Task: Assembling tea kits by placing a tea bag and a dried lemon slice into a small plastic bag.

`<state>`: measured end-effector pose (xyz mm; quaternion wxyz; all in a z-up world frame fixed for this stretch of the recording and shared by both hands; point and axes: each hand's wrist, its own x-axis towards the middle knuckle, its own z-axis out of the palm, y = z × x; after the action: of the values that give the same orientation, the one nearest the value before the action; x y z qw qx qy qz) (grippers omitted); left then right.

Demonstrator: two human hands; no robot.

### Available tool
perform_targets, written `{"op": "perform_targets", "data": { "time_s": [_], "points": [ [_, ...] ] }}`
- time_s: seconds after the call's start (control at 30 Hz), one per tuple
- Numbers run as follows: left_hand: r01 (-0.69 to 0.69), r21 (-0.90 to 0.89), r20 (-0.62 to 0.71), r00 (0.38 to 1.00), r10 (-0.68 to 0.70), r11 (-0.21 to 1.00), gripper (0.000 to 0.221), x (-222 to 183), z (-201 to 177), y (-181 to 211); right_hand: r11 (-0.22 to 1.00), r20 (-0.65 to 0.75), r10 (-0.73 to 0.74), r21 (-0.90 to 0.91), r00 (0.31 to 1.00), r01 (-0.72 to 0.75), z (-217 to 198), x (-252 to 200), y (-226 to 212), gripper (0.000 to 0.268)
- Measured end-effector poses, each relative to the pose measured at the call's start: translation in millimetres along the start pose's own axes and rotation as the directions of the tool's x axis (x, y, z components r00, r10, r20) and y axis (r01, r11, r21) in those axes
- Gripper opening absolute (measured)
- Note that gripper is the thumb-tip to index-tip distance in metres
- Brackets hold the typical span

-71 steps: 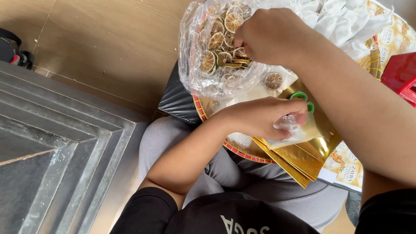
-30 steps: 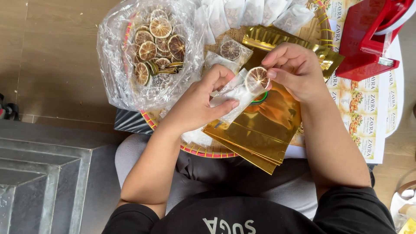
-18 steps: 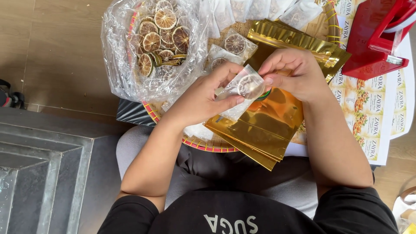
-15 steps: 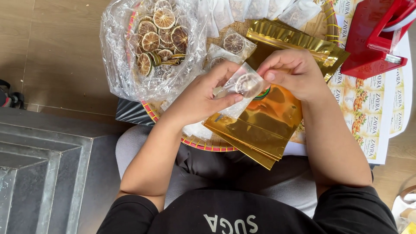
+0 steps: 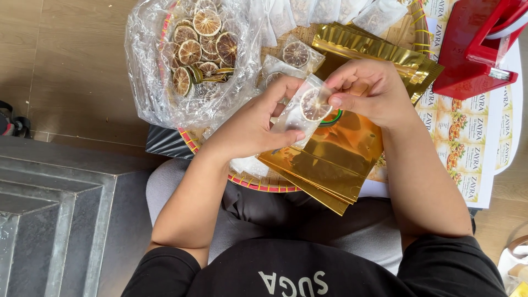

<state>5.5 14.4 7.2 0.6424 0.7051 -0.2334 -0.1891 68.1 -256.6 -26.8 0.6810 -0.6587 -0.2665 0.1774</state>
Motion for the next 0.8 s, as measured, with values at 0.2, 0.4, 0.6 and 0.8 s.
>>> {"op": "perform_targets", "data": {
  "time_s": [0.2, 0.4, 0.6, 0.8],
  "points": [
    [0.071, 0.08, -0.032, 0.997, -0.069, 0.994, 0.051, 0.6, 0.3, 1.8, 0.998, 0.068, 0.035, 0.055, 0.997, -0.038, -1.3, 1.3, -2.3, 0.02],
    [0.097, 0.078, -0.039, 0.995, -0.094, 0.992, 0.056, 0.8, 0.9, -2.2, 0.998, 0.124, 0.032, 0.057, 0.992, -0.039, -3.9, 0.4, -0.9, 0.018],
    [0.075, 0.053, -0.032, 0.997, -0.074, 0.996, 0.052, 1.8, 0.8, -0.5, 1.0, 0.198, 0.009, -0.004, 0.98, -0.008, -3.0, 3.0, -12.5, 0.026],
    [0.074, 0.046, -0.01, 0.997, -0.073, 0.996, 0.052, 0.6, 0.6, 1.1, 1.0, 0.213, 0.001, 0.011, 0.977, -0.003, -5.8, 2.4, -2.4, 0.042]
  ]
}}
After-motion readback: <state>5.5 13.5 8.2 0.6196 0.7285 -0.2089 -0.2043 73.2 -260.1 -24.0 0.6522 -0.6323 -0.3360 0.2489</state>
